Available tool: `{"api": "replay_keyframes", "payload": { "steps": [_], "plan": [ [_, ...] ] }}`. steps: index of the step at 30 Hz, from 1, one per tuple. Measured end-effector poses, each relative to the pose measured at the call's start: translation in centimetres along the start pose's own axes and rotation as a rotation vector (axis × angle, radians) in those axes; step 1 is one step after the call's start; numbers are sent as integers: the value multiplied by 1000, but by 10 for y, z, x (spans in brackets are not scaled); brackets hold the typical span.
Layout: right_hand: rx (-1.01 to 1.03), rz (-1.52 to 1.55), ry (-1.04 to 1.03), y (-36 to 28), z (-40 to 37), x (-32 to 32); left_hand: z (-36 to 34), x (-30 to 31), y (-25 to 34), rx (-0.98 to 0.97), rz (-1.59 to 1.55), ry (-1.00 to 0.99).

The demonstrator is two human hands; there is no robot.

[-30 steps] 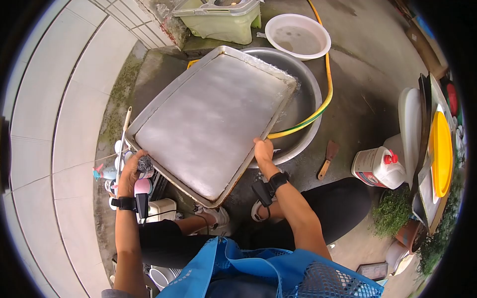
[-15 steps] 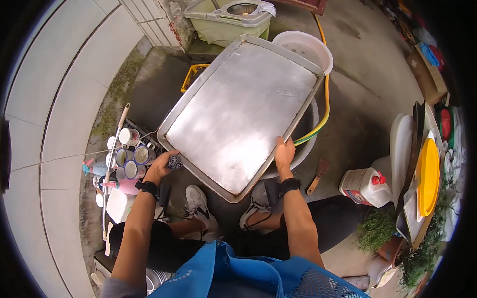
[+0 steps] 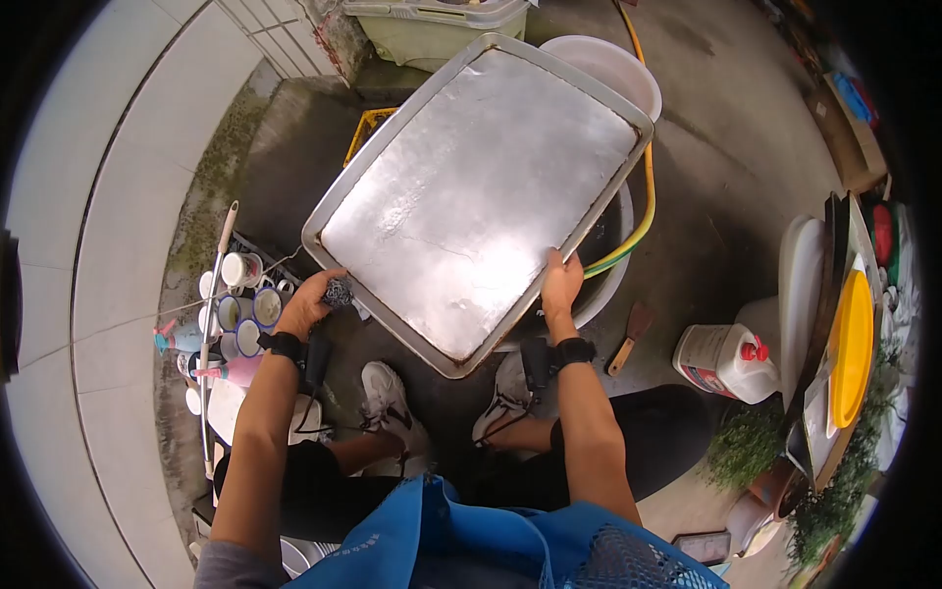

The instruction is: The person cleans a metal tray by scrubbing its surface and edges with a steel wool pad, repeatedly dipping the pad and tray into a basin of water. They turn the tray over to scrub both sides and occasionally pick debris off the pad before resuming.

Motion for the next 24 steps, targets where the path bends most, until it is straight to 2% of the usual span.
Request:
{"api": "replay_keyframes", "payload": {
  "steps": [4, 6, 10, 15, 19, 21, 24],
  "plan": [
    [29, 44, -6, 2, -1, -8, 3, 7, 0, -6, 22, -8],
    [22, -11, -9, 3, 2, -12, -5, 13, 11, -92, 36, 31],
    [-44, -70, -42, 6, -9, -23, -31, 35, 31, -158, 95, 142],
    [-135, -78, -87, 33, -31, -40, -70, 58, 54, -192, 94, 179],
    [-200, -46, -135, 20, -53, -49, -109, 63, 81, -284, 262, 234],
    [-150, -41, -128, 31, -51, -58, -125, 68, 99, -394, 253, 281],
    [-150, 4, -151, 34, -54, -67, -146, 66, 117, -413, 293, 277]
  ]
}}
Point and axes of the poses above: each hand's wrist, its own z-axis towards the middle knuckle, its own x-axis out of the back of the hand, y = z × x, the point moved 9 cm from there along z, towards the middle knuckle, and after that the axes turned 12 degrees about y, right-handed, at the moved point
